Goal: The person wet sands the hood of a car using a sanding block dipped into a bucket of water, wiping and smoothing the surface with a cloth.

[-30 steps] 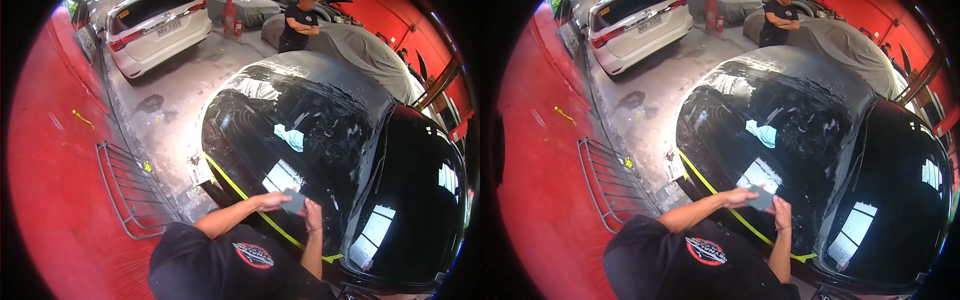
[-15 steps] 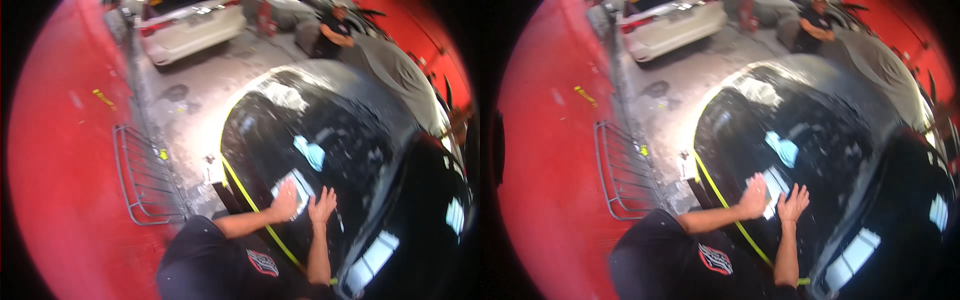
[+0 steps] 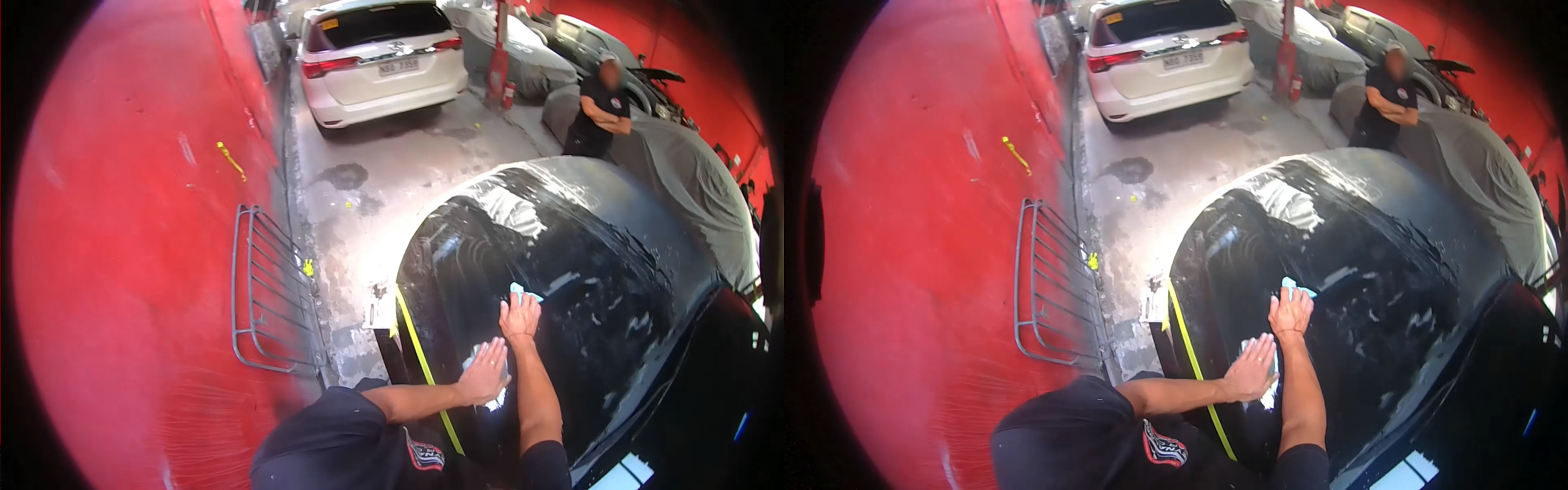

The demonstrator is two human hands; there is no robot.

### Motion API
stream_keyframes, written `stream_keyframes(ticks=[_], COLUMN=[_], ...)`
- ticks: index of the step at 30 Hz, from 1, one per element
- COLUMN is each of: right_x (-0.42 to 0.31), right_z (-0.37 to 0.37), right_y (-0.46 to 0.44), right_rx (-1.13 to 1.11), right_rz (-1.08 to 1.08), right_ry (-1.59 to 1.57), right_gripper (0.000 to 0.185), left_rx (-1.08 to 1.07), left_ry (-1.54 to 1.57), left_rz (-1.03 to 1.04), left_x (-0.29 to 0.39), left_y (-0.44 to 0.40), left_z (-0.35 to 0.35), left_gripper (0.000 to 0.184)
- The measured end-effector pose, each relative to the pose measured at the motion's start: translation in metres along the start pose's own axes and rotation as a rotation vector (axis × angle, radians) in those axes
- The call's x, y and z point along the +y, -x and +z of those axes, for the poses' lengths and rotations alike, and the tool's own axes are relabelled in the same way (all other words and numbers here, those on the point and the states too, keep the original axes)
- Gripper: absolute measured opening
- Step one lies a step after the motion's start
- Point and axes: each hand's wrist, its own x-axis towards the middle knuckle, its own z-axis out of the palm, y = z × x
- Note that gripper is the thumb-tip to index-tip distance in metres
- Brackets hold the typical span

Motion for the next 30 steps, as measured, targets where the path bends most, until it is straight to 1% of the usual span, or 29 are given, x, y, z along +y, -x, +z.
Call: stream_keyframes(ticks=[2,4,6,7,8,11,12,14,16,17,18,20,21,22,23,24,25,26,27,28,29,30], right_x=[-0.002,0.005,0.028,0.042,0.056,0.100,0.102,0.109,0.081,0.056,0.034,0.012,0.023,0.032,0.042,0.060,0.086,0.105,0.129,0.152,0.156,0.168], right_z=[-0.017,-0.037,-0.057,-0.063,-0.072,-0.085,-0.097,-0.108,-0.098,-0.085,-0.074,-0.064,-0.056,-0.069,-0.079,-0.087,-0.093,-0.109,-0.110,-0.110,-0.115,-0.107], right_y=[0.008,0.025,0.048,0.062,0.077,0.122,0.123,0.117,0.100,0.093,0.085,0.068,0.065,0.067,0.072,0.082,0.100,0.116,0.135,0.149,0.154,0.157], right_rx=[-0.017,-0.028,-0.059,-0.008,-0.037,0.080,0.134,0.252,0.142,0.180,0.216,0.260,0.341,0.326,0.467,0.509,0.494,0.426,0.398,0.480,0.566,0.576], right_rz=[0.046,0.113,0.225,0.286,0.400,0.531,0.683,0.971,1.008,0.883,0.756,0.565,0.532,0.587,0.580,0.609,0.643,0.650,0.697,0.649,0.692,0.734], right_ry=[0.010,0.014,0.041,0.037,0.062,0.079,-0.011,-0.425,-0.565,-0.564,-0.558,-0.343,-0.326,-0.413,-0.463,-0.240,-0.173,-0.035,0.113,0.151,-0.036,-0.117], right_gripper=[0.033,0.032,0.032,0.032,0.034,0.032,0.035,0.046,0.054,0.053,0.052,0.051,0.049,0.046,0.042,0.042,0.041,0.037,0.033,0.031,0.030,0.030], left_rx=[0.067,0.075,0.098,0.114,0.134,0.079,0.048,0.042,-0.045,-0.002,-0.072,-0.064,-0.047,-0.034,-0.141,-0.011,0.006,0.028,-0.053,-0.140,-0.331,-0.218], left_ry=[-0.051,-0.091,-0.002,0.024,0.043,0.040,0.056,0.049,0.085,0.046,-0.007,0.026,0.057,0.085,-0.081,0.031,0.065,0.099,0.048,-0.013,0.036,0.089], left_rz=[0.038,0.048,0.089,0.078,0.059,0.032,-0.003,-0.019,0.029,0.110,0.148,0.136,0.117,0.096,0.003,-0.007,0.015,0.032,0.065,0.096,0.200,0.474], left_x=[-0.004,-0.005,-0.011,-0.008,-0.005,-0.001,0.002,0.013,0.022,0.024,0.023,0.020,0.018,0.017,0.025,0.030,0.028,0.026,0.028,0.031,0.036,0.013], left_y=[-0.001,0.001,0.003,0.004,0.006,0.005,0.005,-0.004,-0.033,-0.049,-0.069,-0.089,-0.095,-0.097,-0.102,-0.100,-0.093,-0.085,-0.069,-0.048,-0.035,-0.032], left_z=[0.006,0.007,0.019,0.013,0.008,0.016,0.019,0.022,0.022,0.025,0.029,0.033,0.034,0.033,0.034,0.031,0.030,0.028,0.022,0.010,-0.017,-0.006], left_gripper=[0.076,0.073,0.071,0.070,0.069,0.072,0.073,0.075,0.075,0.073,0.088,0.090,0.091,0.093,0.087,0.076,0.076,0.077,0.076,0.076,0.075,0.073])
